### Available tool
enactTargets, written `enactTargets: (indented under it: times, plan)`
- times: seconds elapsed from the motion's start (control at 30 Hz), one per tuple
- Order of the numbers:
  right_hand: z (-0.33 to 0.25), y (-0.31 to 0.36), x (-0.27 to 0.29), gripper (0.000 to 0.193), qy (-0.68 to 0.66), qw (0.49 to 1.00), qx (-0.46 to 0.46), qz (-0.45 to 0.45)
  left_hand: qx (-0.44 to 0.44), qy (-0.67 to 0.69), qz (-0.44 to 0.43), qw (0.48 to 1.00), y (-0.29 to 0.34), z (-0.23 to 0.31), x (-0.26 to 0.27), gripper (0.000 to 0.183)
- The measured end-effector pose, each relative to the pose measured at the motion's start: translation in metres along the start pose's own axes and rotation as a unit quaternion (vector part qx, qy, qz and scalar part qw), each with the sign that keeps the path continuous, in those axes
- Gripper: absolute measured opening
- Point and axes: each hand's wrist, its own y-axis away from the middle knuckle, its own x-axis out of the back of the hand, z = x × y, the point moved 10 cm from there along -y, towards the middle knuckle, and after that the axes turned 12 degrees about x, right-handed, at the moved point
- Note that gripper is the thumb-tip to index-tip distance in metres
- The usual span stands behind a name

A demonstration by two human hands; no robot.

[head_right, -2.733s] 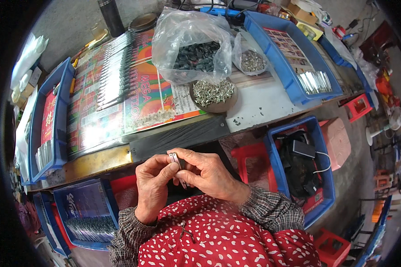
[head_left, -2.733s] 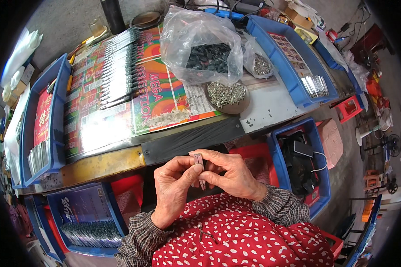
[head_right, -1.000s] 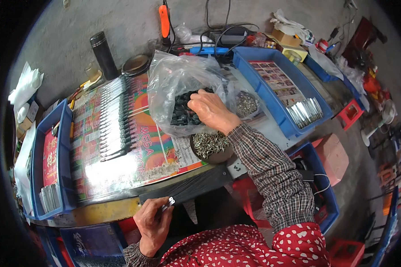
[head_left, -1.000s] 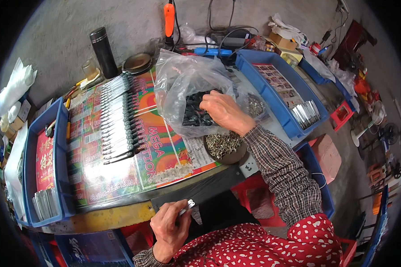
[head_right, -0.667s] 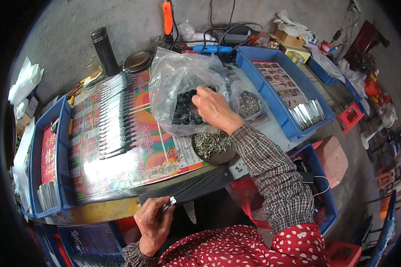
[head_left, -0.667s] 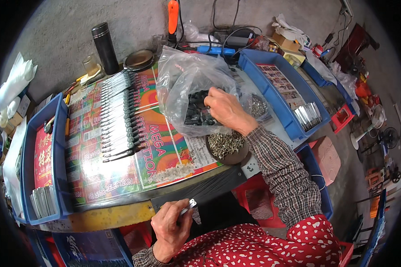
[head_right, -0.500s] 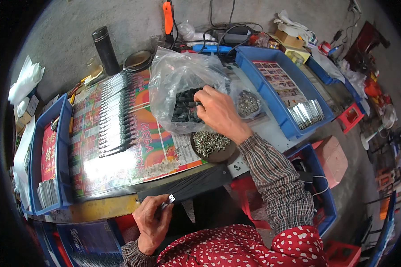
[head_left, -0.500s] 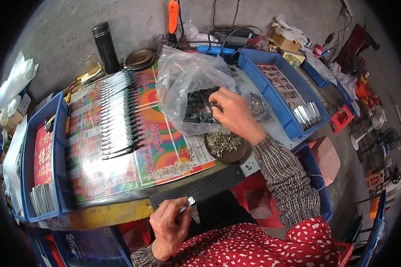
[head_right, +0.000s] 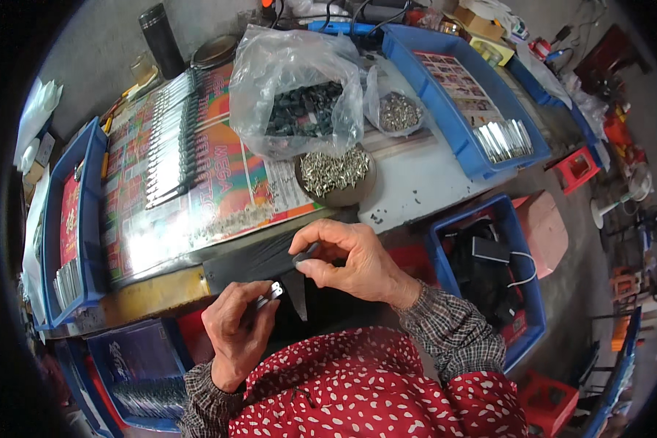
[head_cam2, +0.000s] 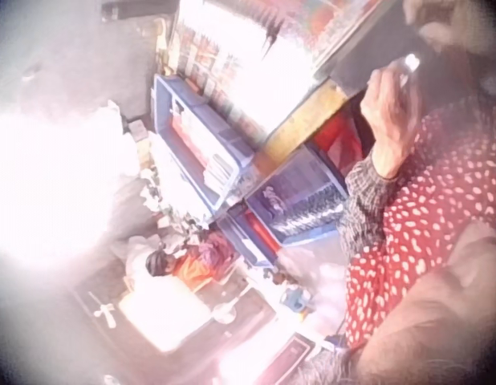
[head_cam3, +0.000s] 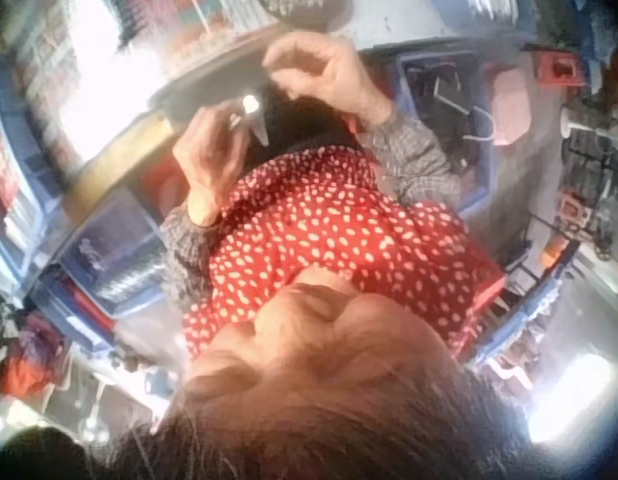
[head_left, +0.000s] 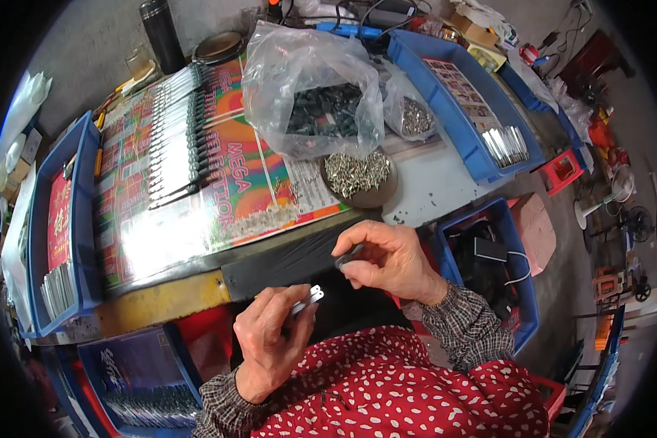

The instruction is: The person assembles components by picking up metal strips, attaching plastic pieces and small metal pins to them by hand, and arranging the assembled parts in rows on the workstation.

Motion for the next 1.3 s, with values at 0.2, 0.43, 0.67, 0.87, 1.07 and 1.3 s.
enactTargets:
  times: [0.2,0.43,0.67,0.87,1.07,1.3]
  plan:
    - [0.010,0.024,-0.021,0.023,-0.111,0.993,-0.038,-0.017,-0.021,-0.018,-0.006,1.000,0.009,0.004,-0.006,0.024]
    - [0.011,0.032,-0.029,0.021,-0.112,0.993,-0.030,-0.019,-0.018,-0.024,-0.009,1.000,0.015,0.003,-0.009,0.025]
    - [0.014,0.036,-0.029,0.021,-0.100,0.994,-0.038,-0.018,-0.028,-0.033,-0.005,0.999,0.017,0.002,-0.011,0.025]
    - [0.023,0.036,-0.029,0.020,-0.144,0.987,-0.060,-0.022,-0.052,-0.033,-0.012,0.998,0.017,0.004,-0.014,0.032]
    - [0.029,0.035,-0.033,0.019,-0.182,0.981,-0.065,-0.028,-0.028,-0.044,-0.018,0.998,0.019,0.000,-0.015,0.027]
    - [0.035,0.035,-0.034,0.017,-0.165,0.984,-0.062,-0.043,-0.049,-0.047,-0.019,0.997,0.020,-0.002,-0.020,0.028]
